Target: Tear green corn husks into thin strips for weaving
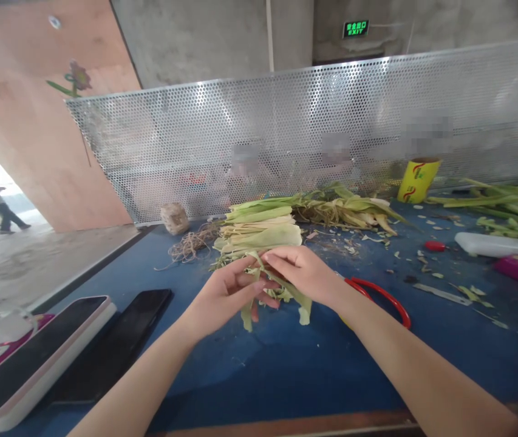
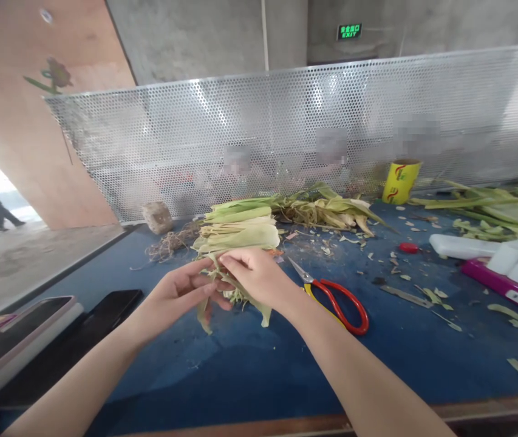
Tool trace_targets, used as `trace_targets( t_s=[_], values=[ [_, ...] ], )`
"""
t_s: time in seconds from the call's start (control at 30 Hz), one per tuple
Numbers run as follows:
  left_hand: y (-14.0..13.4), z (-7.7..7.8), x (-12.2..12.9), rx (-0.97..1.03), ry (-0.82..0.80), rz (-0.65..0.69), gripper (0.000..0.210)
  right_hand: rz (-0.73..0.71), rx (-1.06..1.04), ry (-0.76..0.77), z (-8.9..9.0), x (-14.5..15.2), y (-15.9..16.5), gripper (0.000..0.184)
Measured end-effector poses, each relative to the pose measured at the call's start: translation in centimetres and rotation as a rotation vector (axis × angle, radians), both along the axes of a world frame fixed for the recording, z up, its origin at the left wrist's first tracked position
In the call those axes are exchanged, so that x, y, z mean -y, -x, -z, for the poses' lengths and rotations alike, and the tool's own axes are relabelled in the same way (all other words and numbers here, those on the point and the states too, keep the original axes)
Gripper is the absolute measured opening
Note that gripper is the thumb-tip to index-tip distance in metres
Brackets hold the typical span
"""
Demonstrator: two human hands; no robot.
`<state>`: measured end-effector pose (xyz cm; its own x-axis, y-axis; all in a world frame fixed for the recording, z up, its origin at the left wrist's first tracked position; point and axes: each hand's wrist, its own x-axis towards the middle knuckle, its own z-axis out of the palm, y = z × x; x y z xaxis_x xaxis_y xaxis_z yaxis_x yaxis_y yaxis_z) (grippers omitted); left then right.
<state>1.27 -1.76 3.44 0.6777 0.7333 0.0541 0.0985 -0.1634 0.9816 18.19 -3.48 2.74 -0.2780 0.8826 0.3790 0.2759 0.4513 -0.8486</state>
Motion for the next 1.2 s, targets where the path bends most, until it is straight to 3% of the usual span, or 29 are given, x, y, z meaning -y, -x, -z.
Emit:
trace_targets(
  t_s=[0.1,0.27,0.43,0.57,0.7,0.93,1.07,1.2],
  values=[
    [-0.1,0.1,-0.1,0.003,-0.015,-0.07,0.036,-0.012,-0.069,0.024,0.0,0.0,0.1,0.018],
    [-0.4,0.5,-0.3,0.048,0.01,-0.155,0.027,0.097,-0.178,0.079,0.4,-0.3,0.5,0.014],
    [-0.4,0.6,-0.2,0.071,0.044,-0.18,0.024,-0.026,-0.325,0.252,0.6,-0.1,0.8,0.017],
    [-0.5,0.5,0.1,0.045,0.066,-0.162,0.023,0.024,-0.364,0.351,0.7,-0.1,0.9,0.017],
    [-0.7,0.4,0.3,0.003,0.01,-0.191,0.025,-0.049,-0.387,0.452,0.5,-0.1,0.8,0.014],
    [-0.9,-0.2,0.6,-0.11,-0.089,-0.341,0.013,0.077,-0.411,0.266,0.1,0.1,1.1,0.008],
    [-1.0,-0.1,0.6,-0.186,-0.082,-0.317,0.012,0.169,-0.24,0.162,0.5,-0.1,1.1,0.008],
    [-0.8,0.3,0.2,-0.079,-0.053,-0.338,0.013,0.084,-0.134,0.171,0.5,-0.1,0.7,0.02]
  ],
)
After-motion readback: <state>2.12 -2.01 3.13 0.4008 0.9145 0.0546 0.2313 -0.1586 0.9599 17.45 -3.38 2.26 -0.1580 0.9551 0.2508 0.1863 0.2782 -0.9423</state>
